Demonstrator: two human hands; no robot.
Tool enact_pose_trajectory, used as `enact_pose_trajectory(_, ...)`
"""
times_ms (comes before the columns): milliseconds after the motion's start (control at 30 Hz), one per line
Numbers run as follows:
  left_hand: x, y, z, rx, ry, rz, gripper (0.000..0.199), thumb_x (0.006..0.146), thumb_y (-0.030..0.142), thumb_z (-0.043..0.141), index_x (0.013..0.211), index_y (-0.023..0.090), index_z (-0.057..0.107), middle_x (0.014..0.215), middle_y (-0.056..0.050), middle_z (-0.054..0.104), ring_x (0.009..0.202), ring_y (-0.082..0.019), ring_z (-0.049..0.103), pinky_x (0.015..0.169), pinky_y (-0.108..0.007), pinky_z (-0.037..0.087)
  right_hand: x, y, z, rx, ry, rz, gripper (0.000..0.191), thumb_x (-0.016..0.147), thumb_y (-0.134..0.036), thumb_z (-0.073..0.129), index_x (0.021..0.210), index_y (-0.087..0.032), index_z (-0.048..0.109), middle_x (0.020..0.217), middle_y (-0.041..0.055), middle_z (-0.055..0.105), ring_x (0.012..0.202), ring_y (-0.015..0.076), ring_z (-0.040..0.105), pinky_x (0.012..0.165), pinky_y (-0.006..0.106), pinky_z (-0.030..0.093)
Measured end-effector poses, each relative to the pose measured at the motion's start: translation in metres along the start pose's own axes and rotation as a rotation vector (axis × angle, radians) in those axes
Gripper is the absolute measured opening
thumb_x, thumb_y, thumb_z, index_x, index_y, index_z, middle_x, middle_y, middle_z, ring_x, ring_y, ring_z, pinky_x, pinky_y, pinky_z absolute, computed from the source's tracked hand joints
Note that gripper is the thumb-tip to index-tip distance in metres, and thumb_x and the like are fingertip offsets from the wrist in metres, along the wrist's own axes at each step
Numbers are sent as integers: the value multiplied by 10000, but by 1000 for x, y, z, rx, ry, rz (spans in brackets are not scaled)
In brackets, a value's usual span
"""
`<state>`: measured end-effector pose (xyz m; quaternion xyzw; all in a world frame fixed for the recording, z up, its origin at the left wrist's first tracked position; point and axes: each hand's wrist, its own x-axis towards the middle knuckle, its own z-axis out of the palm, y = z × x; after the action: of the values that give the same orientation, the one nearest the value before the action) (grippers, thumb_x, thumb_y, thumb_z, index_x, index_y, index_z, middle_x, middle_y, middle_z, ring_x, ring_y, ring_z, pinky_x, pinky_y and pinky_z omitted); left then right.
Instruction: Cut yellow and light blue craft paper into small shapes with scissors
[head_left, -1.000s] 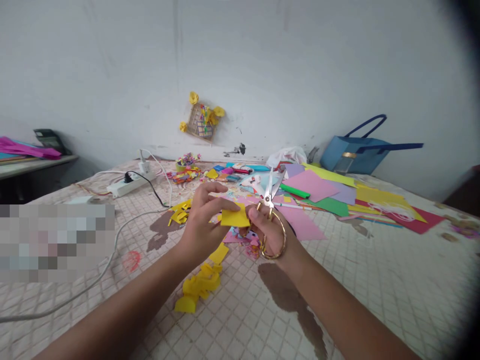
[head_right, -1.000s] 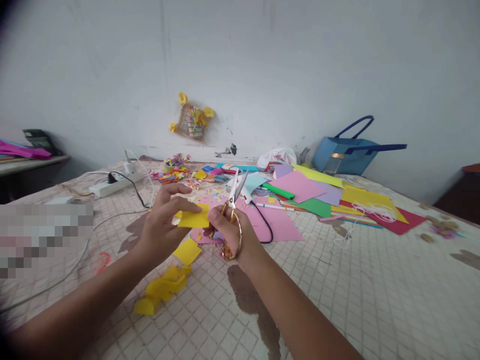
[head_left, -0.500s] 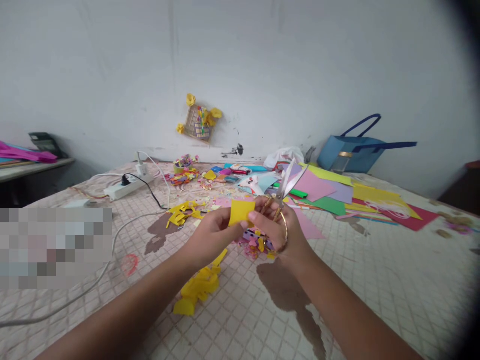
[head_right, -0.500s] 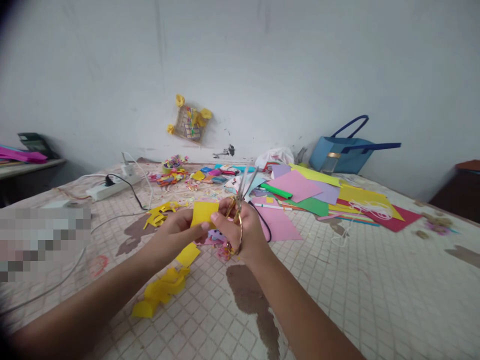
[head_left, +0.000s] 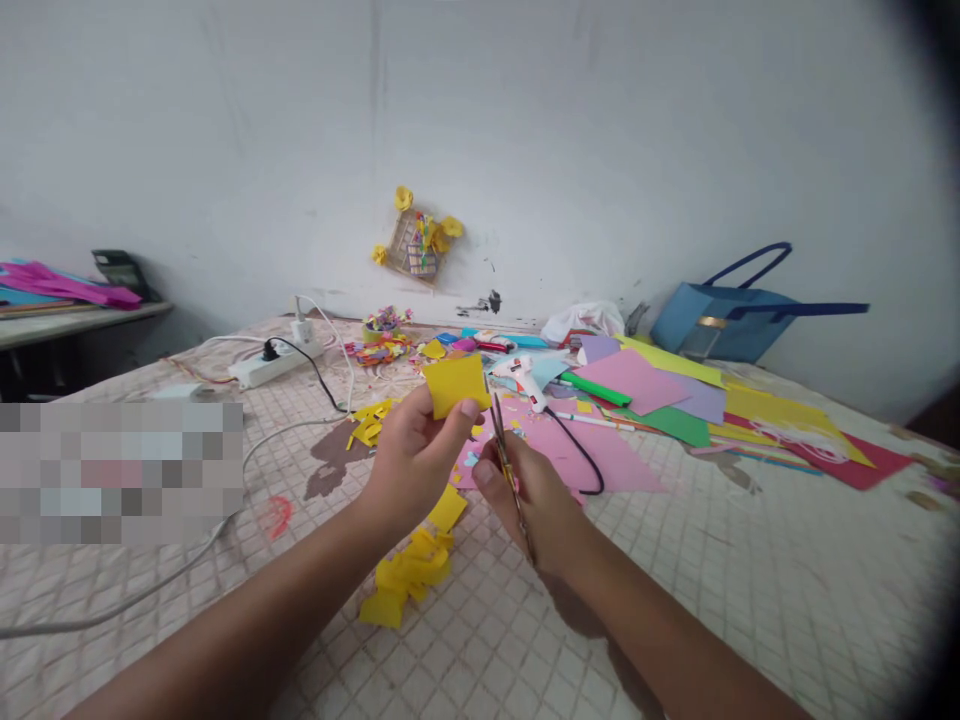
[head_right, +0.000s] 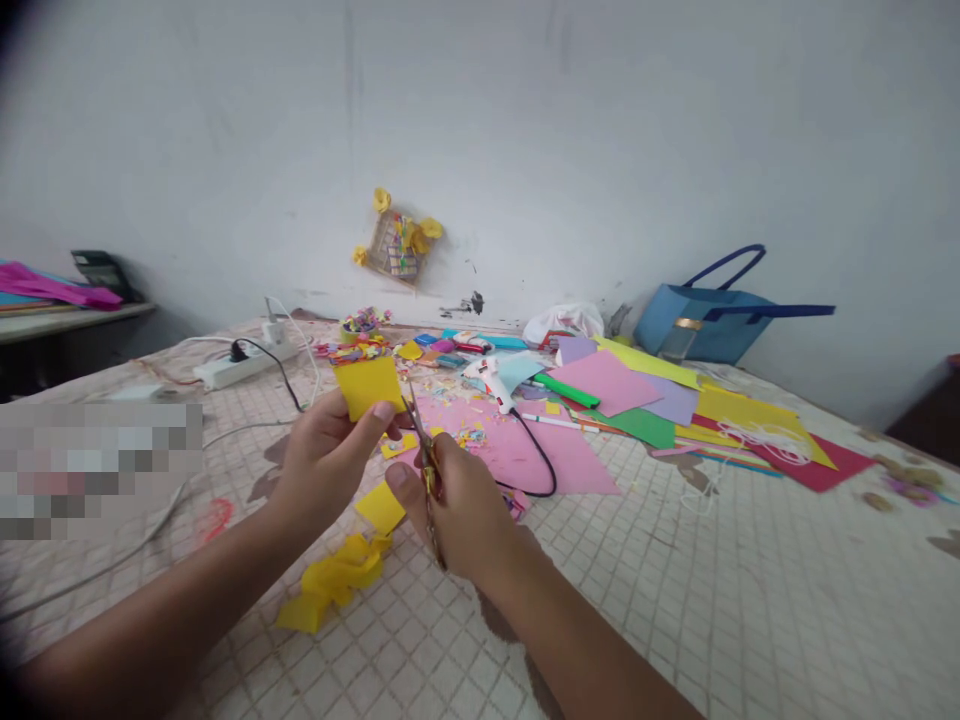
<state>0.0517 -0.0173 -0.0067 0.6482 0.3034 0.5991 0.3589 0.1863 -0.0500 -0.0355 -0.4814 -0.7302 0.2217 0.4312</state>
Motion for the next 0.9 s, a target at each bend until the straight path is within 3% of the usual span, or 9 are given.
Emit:
enact_pose_trajectory(167,-2,-4,2,124,-27,-66,200,792,338,534,733,152,583,666,-8,583,611,-122,544,555,-228,421,0,1,-2,-40,-3,6,273,867,-452,447,785,-193,427,661,-8,494,578,125,431,512,254,304)
enact_pose_trajectory(900,-3,-7,2,171,-56,-91,242,794,370,528,720,147,586,685,-16,601,645,-135,558,577,-240,430,0,-1,-3,66,-20,-5,305,864,-490,436,846,-189,478,682,-4,536,578,121,452,522,248,329)
